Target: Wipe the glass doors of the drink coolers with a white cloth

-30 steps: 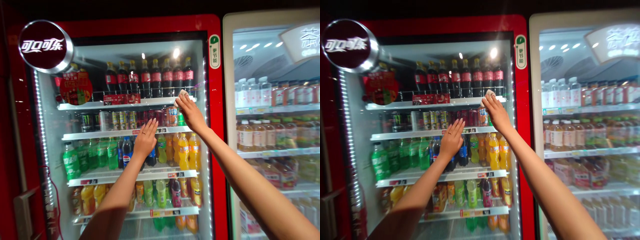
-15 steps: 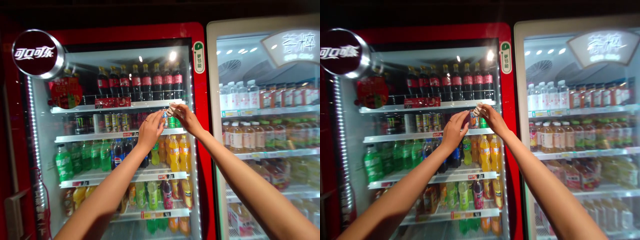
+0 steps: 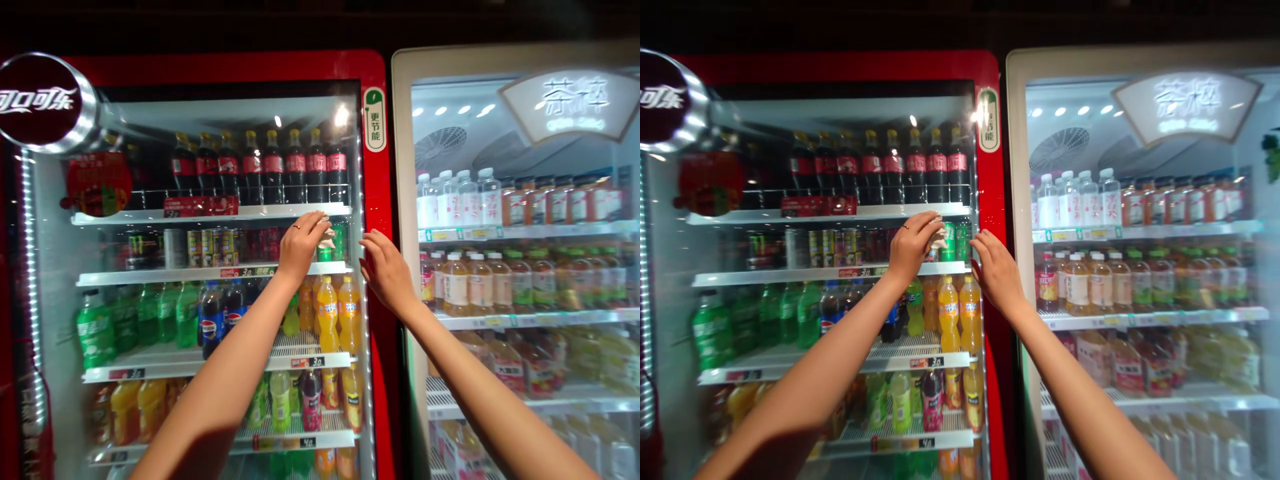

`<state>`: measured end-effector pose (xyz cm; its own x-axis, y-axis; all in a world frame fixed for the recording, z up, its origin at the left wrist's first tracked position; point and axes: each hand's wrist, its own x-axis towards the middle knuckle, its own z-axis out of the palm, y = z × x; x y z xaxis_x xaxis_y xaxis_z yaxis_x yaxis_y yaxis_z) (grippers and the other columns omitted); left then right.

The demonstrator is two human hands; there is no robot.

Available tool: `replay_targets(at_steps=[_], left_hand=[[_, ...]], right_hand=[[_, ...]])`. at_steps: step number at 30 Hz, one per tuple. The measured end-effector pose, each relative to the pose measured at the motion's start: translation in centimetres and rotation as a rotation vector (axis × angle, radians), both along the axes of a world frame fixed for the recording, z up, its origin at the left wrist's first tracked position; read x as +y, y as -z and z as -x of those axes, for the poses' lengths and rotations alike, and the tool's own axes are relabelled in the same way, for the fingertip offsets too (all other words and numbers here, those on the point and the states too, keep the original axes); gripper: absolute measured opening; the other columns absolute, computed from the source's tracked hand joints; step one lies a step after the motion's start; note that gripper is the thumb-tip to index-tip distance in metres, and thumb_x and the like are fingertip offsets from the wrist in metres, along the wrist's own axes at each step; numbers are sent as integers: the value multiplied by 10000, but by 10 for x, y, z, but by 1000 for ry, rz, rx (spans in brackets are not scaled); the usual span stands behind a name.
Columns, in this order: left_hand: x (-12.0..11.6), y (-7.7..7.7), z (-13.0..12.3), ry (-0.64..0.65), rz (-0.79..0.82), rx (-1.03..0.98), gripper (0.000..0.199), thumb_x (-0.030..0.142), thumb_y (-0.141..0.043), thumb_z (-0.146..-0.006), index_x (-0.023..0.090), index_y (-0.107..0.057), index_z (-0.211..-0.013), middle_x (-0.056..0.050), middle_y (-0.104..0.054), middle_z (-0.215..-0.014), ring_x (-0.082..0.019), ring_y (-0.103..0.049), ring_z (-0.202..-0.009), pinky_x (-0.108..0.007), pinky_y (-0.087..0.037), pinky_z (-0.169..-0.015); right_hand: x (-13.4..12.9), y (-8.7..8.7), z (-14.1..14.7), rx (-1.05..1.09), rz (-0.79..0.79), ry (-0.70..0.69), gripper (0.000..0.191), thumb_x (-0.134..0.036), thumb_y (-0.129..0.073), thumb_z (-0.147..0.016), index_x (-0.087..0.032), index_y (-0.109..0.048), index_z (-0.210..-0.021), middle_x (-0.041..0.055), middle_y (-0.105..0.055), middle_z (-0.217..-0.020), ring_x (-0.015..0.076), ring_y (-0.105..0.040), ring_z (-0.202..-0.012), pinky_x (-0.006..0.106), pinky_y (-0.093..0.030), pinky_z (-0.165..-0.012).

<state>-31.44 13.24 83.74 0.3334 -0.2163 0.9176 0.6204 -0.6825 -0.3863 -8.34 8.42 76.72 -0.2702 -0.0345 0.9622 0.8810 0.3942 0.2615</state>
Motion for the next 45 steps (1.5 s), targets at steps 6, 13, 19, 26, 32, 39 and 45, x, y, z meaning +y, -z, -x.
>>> replay_targets(at_steps=[6,13,19,26,32,39,45], left_hand=[[10,10,-15,-90,28,-25,535,236,-599,-1069,227,-540,-1600,-149,-560,-1674,-326,-453,-1615,-583,-371,-1358],[13,-33,-39,-91,52,-42,816,22,-470,-989,294,-304,-1740,-89,-482,-1741,-293,-402,-1646,-584,-290,-1394],[7,-13,-38,-146,2,280,759,69,-435,-1019,239,-291,-1744,-85,-456,-1760,-237,-386,-1654,-466,-333,-1386],[15,-41,-55,-81,46,26,879,-3,-439,-967,256,-181,-1766,-108,-361,-1805,-260,-314,-1685,-520,-306,-1392],[5,-23,-77,-18,32,321,738,20,-424,-1014,272,-374,-1706,-70,-465,-1753,-185,-385,-1650,-429,-335,-1379],[7,-61,-63,-7,53,357,736,-6,-436,-1004,316,-445,-1666,-50,-481,-1742,-183,-422,-1630,-466,-368,-1356],[13,-64,-99,18,48,293,748,-17,-411,-1003,294,-417,-1684,-67,-466,-1752,-206,-351,-1668,-536,-300,-1385]], right_hand=[[13,47,-22,25,79,135,829,-274,-461,-1104,-328,18,-1779,114,-383,-1783,333,-341,-1660,642,-393,-1326],[20,53,-22,44,80,167,879,-262,-449,-1107,-362,131,-1759,58,-336,-1803,311,-344,-1655,632,-410,-1314],[19,55,-23,44,82,128,903,-262,-460,-1102,-366,160,-1749,36,-297,-1815,315,-343,-1655,636,-395,-1325],[25,58,-22,117,50,117,918,-303,-475,-1095,-360,162,-1753,60,-219,-1838,355,-364,-1643,673,-433,-1292],[28,59,-21,156,30,119,925,-285,-458,-1087,-312,184,-1752,92,-199,-1842,359,-341,-1654,668,-417,-1299],[27,58,-20,168,45,97,937,-249,-447,-1075,-330,204,-1744,93,-238,-1829,365,-380,-1635,692,-431,-1283],[30,60,-20,162,34,128,910,-266,-428,-1092,-274,205,-1745,119,-281,-1818,328,-367,-1647,624,-422,-1307]])
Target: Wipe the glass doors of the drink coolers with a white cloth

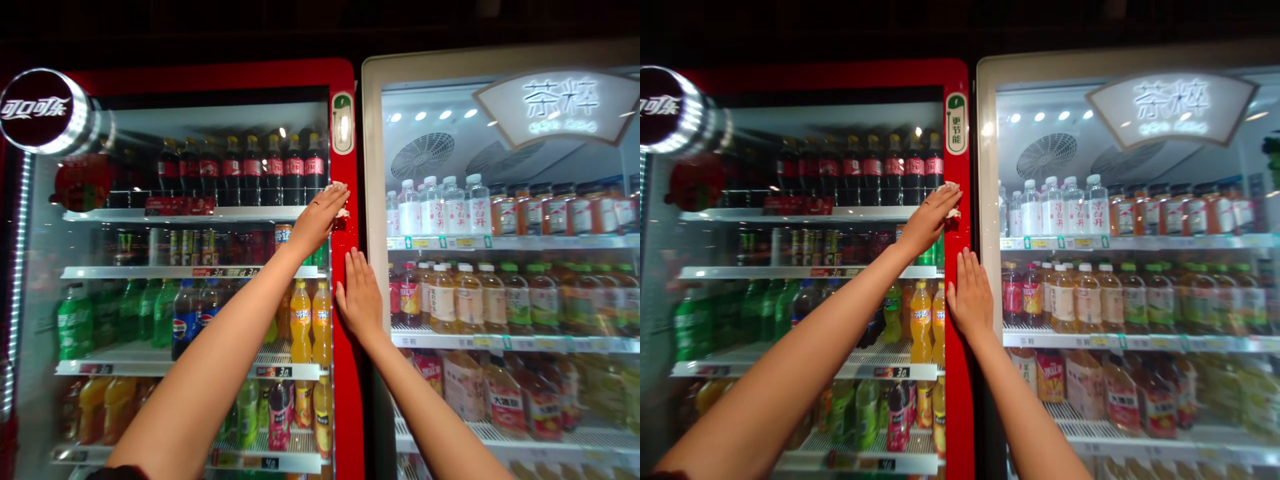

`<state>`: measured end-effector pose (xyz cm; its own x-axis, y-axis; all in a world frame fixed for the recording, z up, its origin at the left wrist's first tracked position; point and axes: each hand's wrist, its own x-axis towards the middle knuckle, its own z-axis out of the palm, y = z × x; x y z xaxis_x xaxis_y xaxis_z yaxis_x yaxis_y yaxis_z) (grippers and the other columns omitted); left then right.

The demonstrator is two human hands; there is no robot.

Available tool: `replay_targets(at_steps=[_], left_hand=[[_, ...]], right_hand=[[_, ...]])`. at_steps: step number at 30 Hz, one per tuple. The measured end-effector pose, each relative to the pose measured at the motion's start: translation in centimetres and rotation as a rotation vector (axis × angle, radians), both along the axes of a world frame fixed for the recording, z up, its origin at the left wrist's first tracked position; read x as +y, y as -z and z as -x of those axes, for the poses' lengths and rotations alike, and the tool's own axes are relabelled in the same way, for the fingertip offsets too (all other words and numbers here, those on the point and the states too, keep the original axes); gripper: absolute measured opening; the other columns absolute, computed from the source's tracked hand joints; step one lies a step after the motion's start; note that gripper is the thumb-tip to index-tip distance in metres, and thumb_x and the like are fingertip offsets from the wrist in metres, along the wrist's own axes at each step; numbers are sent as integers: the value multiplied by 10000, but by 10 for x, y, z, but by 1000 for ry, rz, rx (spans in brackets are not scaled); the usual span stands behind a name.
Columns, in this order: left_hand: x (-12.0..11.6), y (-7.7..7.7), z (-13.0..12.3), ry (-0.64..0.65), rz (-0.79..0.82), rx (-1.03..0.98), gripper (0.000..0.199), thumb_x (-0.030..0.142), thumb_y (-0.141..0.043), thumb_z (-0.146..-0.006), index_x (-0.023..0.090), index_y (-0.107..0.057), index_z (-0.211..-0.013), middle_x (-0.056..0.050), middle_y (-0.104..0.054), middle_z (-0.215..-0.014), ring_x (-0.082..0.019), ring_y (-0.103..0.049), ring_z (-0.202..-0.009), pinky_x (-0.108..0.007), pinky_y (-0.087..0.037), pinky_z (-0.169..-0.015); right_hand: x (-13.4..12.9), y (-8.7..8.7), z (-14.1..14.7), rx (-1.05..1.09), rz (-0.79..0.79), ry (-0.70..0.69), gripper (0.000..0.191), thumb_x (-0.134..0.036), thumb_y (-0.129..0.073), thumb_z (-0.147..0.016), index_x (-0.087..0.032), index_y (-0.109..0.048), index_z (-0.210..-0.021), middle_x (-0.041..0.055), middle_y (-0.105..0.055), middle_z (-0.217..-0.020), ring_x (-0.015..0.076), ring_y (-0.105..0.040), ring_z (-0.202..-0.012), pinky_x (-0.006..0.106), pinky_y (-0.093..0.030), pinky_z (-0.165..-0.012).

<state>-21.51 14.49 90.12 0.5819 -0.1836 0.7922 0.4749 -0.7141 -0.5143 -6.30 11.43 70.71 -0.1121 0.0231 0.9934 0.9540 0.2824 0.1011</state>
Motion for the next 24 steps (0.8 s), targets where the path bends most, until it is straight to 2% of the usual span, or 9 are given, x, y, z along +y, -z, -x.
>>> replay_targets(at_steps=[4,7,11,13,15,18,20,22,24], left_hand=[[-1,15,28,23,-22,224,585,168,-450,-1128,369,-414,-1676,-24,-498,-1733,-180,-379,-1653,-492,-332,-1369],[-1,9,43,28,4,246,591,174,-431,-1139,415,-398,-1678,-5,-487,-1741,-173,-390,-1647,-501,-324,-1369],[3,-6,18,37,29,90,646,109,-436,-1101,362,-386,-1693,-57,-439,-1768,-216,-348,-1670,-568,-286,-1375],[4,-4,1,46,-2,77,627,142,-483,-1100,333,-395,-1691,-79,-462,-1755,-233,-360,-1666,-581,-291,-1372],[3,4,-5,59,-49,147,593,208,-525,-1112,328,-411,-1682,-84,-501,-1730,-231,-398,-1648,-567,-318,-1365],[0,14,13,71,-87,288,553,280,-525,-1134,359,-425,-1672,-57,-547,-1700,-207,-437,-1626,-519,-372,-1347],[-1,15,29,64,-81,324,538,258,-476,-1149,383,-427,-1669,-36,-555,-1695,-196,-440,-1623,-507,-388,-1338],[1,11,37,54,-60,284,548,209,-423,-1153,384,-423,-1672,-36,-534,-1711,-202,-433,-1627,-526,-376,-1341],[6,9,32,56,-29,188,579,166,-392,-1144,376,-404,-1684,-42,-493,-1739,-212,-407,-1642,-553,-348,-1351]], right_hand=[[1,1,-1,-11,24,-3,882,-240,-427,-1097,-225,161,-1754,131,-269,-1826,304,-319,-1672,588,-373,-1332],[0,1,0,-10,-7,-13,868,-219,-440,-1093,-207,106,-1768,151,-319,-1807,300,-342,-1662,573,-376,-1328],[1,1,2,-5,-48,-19,860,-194,-445,-1082,-188,62,-1777,173,-393,-1771,305,-389,-1640,567,-422,-1301],[2,1,2,-4,-58,-41,863,-175,-453,-1070,-198,35,-1781,165,-409,-1765,301,-398,-1636,564,-431,-1299],[2,2,0,-4,-67,-76,866,-151,-465,-1052,-217,-11,-1786,151,-406,-1769,299,-391,-1640,568,-424,-1308],[3,4,-2,0,-74,-131,859,-116,-478,-1020,-223,-106,-1786,140,-403,-1772,307,-367,-1651,584,-400,-1328],[3,4,-4,5,-75,-165,848,-97,-482,-1006,-216,-160,-1781,143,-419,-1762,312,-362,-1653,591,-382,-1342],[3,4,-4,11,-77,-186,838,-82,-481,-1002,-221,-189,-1775,146,-439,-1748,317,-371,-1649,596,-377,-1347],[3,4,-4,20,-83,-192,833,-71,-479,-1003,-243,-206,-1770,142,-459,-1734,319,-393,-1637,603,-396,-1339]])
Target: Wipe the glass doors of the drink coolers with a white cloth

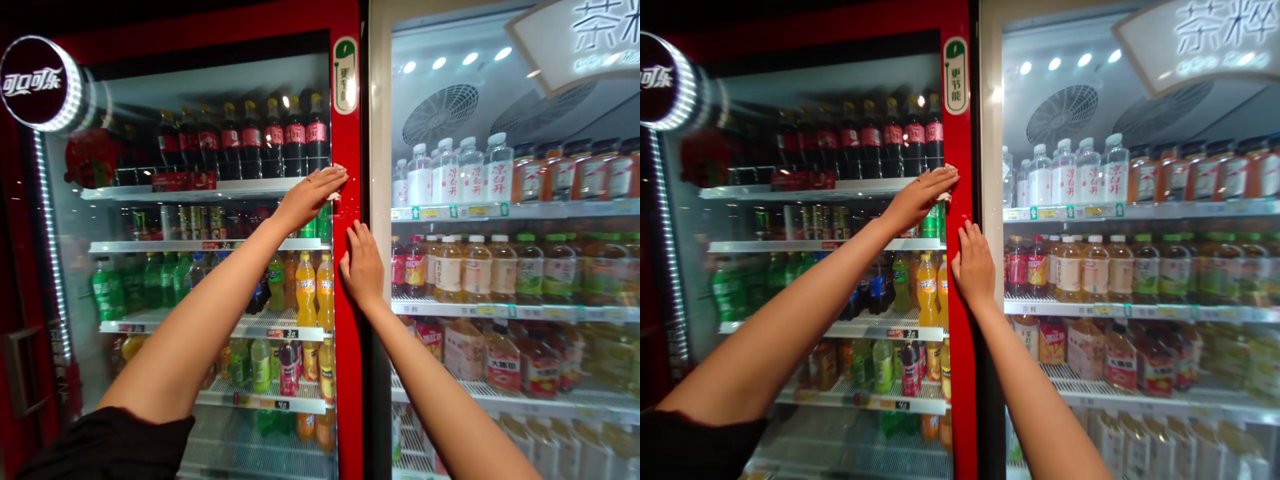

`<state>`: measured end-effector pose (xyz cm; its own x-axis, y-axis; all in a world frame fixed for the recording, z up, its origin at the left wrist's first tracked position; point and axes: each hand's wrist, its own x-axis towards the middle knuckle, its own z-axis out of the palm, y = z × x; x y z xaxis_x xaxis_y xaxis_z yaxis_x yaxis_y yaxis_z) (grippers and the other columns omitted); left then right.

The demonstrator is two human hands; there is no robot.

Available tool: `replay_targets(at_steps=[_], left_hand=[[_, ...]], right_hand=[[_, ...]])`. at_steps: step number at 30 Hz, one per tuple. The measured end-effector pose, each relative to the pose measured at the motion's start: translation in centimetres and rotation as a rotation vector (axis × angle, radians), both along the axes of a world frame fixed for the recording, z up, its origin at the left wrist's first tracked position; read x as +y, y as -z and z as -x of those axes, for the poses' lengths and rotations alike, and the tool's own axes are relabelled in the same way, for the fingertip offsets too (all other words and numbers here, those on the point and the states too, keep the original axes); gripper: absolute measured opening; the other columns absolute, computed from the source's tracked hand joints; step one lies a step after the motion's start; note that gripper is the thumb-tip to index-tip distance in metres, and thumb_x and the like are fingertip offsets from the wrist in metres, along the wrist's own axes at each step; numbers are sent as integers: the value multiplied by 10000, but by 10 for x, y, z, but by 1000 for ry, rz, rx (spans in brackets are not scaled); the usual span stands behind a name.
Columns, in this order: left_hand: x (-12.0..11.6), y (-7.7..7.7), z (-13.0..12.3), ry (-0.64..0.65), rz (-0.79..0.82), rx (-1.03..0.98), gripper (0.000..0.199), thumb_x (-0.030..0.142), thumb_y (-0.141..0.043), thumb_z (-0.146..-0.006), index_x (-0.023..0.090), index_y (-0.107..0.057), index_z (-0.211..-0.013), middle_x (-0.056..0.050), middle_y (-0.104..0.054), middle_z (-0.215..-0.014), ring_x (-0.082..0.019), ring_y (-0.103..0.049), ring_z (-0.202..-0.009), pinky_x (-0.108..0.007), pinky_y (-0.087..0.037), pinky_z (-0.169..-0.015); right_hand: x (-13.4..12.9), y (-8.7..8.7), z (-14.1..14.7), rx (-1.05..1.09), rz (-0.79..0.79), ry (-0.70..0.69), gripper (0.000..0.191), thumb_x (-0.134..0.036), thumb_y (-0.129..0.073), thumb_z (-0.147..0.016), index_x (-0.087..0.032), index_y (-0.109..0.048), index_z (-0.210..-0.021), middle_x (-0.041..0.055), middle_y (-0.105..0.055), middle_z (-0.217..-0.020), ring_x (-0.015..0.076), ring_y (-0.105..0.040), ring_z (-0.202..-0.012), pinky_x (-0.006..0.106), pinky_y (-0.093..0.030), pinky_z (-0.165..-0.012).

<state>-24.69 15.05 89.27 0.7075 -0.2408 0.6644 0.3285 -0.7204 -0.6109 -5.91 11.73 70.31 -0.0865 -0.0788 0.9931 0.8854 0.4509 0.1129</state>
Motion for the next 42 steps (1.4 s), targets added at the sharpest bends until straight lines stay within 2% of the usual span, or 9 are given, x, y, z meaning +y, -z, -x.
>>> replay_targets(at_steps=[5,9,16,20,25,29,34,37,42], left_hand=[[1,25,-25,31,7,-43,606,189,-432,-1139,376,-351,-1710,-39,-473,-1752,-210,-361,-1664,-551,-308,-1374],[-4,46,-8,8,-62,111,633,149,-446,-1130,383,-342,-1709,-25,-528,-1714,-176,-416,-1635,-510,-364,-1356],[-7,26,-16,-22,-29,-20,608,105,-454,-1105,336,-438,-1666,-46,-542,-1703,-198,-445,-1620,-521,-396,-1332],[-9,38,-29,0,-32,-21,629,99,-467,-1093,303,-408,-1684,-67,-522,-1716,-197,-405,-1642,-520,-364,-1351],[-8,33,6,-20,-59,153,635,126,-485,-1105,389,-408,-1678,0,-557,-1691,-166,-442,-1618,-473,-391,-1338],[-6,15,10,-40,11,-34,692,57,-449,-1069,369,-405,-1685,-24,-496,-1734,-195,-425,-1632,-525,-373,-1343],[-8,42,-20,15,24,-39,665,89,-444,-1083,329,-381,-1700,-49,-490,-1737,-200,-373,-1659,-537,-342,-1363],[-13,55,-14,10,3,96,649,116,-460,-1102,359,-374,-1697,-26,-502,-1730,-171,-380,-1652,-495,-353,-1366],[-17,37,3,-50,9,163,609,116,-472,-1103,367,-449,-1657,-5,-556,-1691,-170,-438,-1622,-480,-399,-1339]], right_hand=[[-1,2,0,29,-63,6,768,-64,-487,-1006,-248,-307,-1730,147,-532,-1676,310,-454,-1604,593,-474,-1293],[1,6,0,59,-88,17,718,-66,-493,-1010,-234,-366,-1696,161,-560,-1646,306,-485,-1585,581,-516,-1261],[-1,7,-1,23,-77,-3,778,-28,-484,-998,-259,-333,-1725,153,-540,-1670,296,-453,-1606,579,-512,-1265],[-3,10,-4,-72,-70,-39,854,1,-461,-991,-310,-254,-1758,126,-503,-1707,271,-416,-1627,556,-484,-1290],[-4,12,-6,-126,-57,-79,894,0,-447,-992,-348,-183,-1772,94,-507,-1712,262,-435,-1616,552,-481,-1292],[-7,11,-5,-129,-11,-84,854,-16,-477,-996,-298,-237,-1766,111,-531,-1693,285,-423,-1623,582,-462,-1303],[-6,12,-6,-115,27,-78,801,-25,-471,-1000,-294,-325,-1740,97,-562,-1670,278,-427,-1620,585,-452,-1311],[-5,12,-6,-101,14,-77,779,-31,-469,-1002,-295,-359,-1727,97,-581,-1653,276,-447,-1608,580,-463,-1304],[-7,11,-5,-119,-9,-96,811,-15,-448,-1005,-293,-287,-1749,97,-549,-1680,266,-428,-1619,568,-459,-1310]])
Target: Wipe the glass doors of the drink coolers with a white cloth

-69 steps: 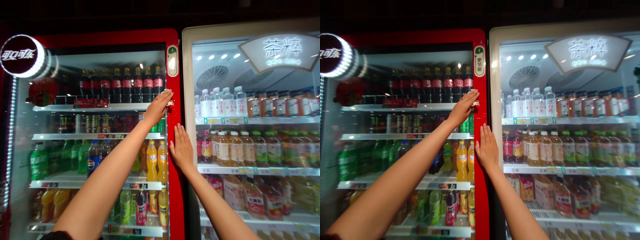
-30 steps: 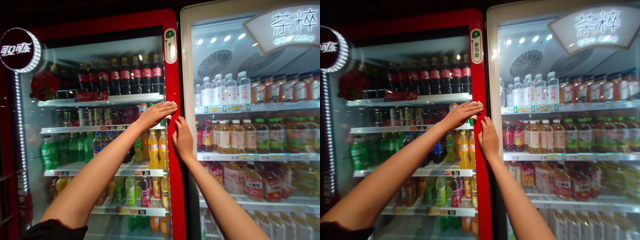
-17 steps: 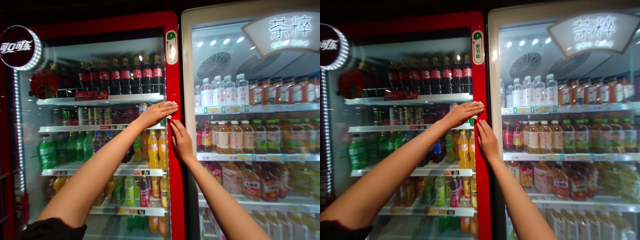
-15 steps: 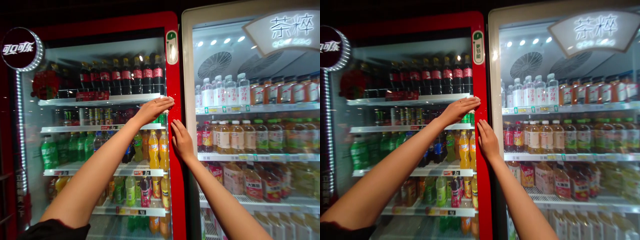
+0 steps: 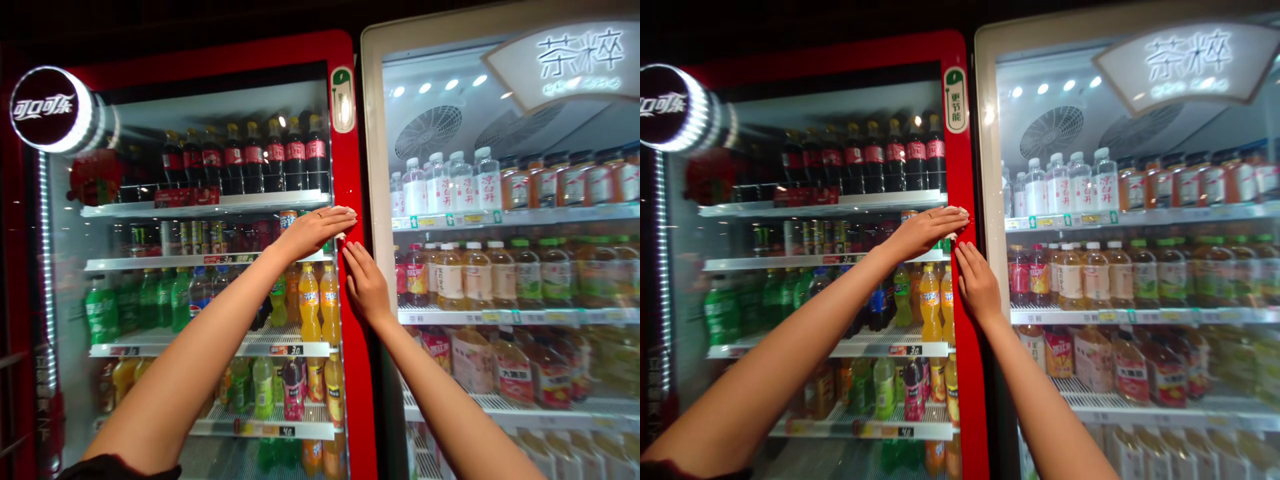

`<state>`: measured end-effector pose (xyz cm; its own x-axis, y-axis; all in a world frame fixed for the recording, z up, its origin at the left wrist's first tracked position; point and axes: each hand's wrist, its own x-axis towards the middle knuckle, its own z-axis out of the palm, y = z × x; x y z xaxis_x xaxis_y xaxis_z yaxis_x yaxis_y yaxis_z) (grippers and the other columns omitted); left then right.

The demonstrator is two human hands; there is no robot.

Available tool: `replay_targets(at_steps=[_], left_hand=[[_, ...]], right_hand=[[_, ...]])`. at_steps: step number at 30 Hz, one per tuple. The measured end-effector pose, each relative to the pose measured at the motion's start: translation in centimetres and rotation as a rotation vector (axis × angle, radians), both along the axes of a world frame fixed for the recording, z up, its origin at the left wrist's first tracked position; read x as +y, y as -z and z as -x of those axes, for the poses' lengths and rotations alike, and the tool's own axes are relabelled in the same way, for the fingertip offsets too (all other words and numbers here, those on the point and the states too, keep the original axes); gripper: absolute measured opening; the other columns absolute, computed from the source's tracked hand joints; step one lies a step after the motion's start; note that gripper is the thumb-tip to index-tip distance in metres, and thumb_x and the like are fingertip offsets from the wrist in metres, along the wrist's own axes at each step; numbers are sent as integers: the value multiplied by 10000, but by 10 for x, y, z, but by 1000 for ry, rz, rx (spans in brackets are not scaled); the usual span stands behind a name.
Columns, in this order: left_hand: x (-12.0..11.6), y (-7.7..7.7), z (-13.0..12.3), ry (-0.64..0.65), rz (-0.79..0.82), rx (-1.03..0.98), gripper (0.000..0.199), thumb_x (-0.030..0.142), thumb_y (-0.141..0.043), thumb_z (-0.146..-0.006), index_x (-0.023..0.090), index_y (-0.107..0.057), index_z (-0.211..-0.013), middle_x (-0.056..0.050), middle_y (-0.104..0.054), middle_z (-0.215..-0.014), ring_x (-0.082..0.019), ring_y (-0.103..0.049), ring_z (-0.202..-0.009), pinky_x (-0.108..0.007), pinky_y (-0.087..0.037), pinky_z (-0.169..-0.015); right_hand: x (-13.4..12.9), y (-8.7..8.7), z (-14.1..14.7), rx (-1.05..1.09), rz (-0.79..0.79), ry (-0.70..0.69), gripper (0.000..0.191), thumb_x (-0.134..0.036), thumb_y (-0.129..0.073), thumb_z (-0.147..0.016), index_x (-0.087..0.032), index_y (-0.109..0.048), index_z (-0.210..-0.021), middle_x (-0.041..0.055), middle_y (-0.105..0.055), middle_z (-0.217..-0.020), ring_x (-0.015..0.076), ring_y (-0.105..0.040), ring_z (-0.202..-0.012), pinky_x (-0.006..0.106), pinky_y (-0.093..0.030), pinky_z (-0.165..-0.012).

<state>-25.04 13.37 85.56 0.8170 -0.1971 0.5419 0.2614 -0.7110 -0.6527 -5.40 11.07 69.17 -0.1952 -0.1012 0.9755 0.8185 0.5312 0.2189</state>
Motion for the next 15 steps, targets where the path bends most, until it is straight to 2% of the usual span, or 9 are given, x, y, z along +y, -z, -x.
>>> replay_targets(at_steps=[3,6,8,10,13,15], left_hand=[[0,-1,-13,8,29,-140,612,91,-467,-1087,312,-459,-1658,-51,-529,-1711,-204,-410,-1640,-524,-385,-1339],[2,16,-27,35,42,-216,626,94,-446,-1092,314,-423,-1678,-62,-506,-1725,-208,-384,-1654,-545,-359,-1348],[3,29,-25,49,26,-182,654,83,-442,-1090,335,-393,-1691,-53,-509,-1724,-193,-379,-1655,-535,-362,-1350],[6,34,-13,59,-7,-102,673,76,-466,-1082,343,-385,-1695,-48,-524,-1714,-184,-388,-1650,-513,-375,-1349],[8,24,6,51,-38,-10,691,63,-471,-1076,376,-392,-1687,-17,-545,-1698,-167,-420,-1630,-489,-392,-1344],[8,15,10,35,-26,-48,706,51,-449,-1073,395,-388,-1687,-5,-531,-1708,-167,-427,-1627,-505,-392,-1342]], right_hand=[[0,0,0,-7,-36,2,809,-12,-449,-1006,-286,-288,-1750,106,-556,-1673,267,-428,-1619,573,-462,-1307],[2,1,-1,0,-35,14,785,-20,-463,-1006,-277,-334,-1737,114,-570,-1660,278,-441,-1611,579,-466,-1303],[5,1,-2,0,-45,19,771,-27,-473,-1005,-267,-357,-1729,126,-585,-1645,286,-458,-1600,578,-484,-1290],[5,1,-2,-4,-62,19,770,-29,-475,-1005,-266,-359,-1729,129,-598,-1632,286,-465,-1596,574,-498,-1279],[3,1,-1,3,-29,14,798,-23,-459,-1004,-297,-322,-1740,101,-576,-1657,273,-441,-1611,574,-472,-1301],[1,0,-1,4,-1,5,819,-16,-452,-1000,-312,-295,-1747,84,-558,-1673,268,-430,-1618,574,-454,-1316]])
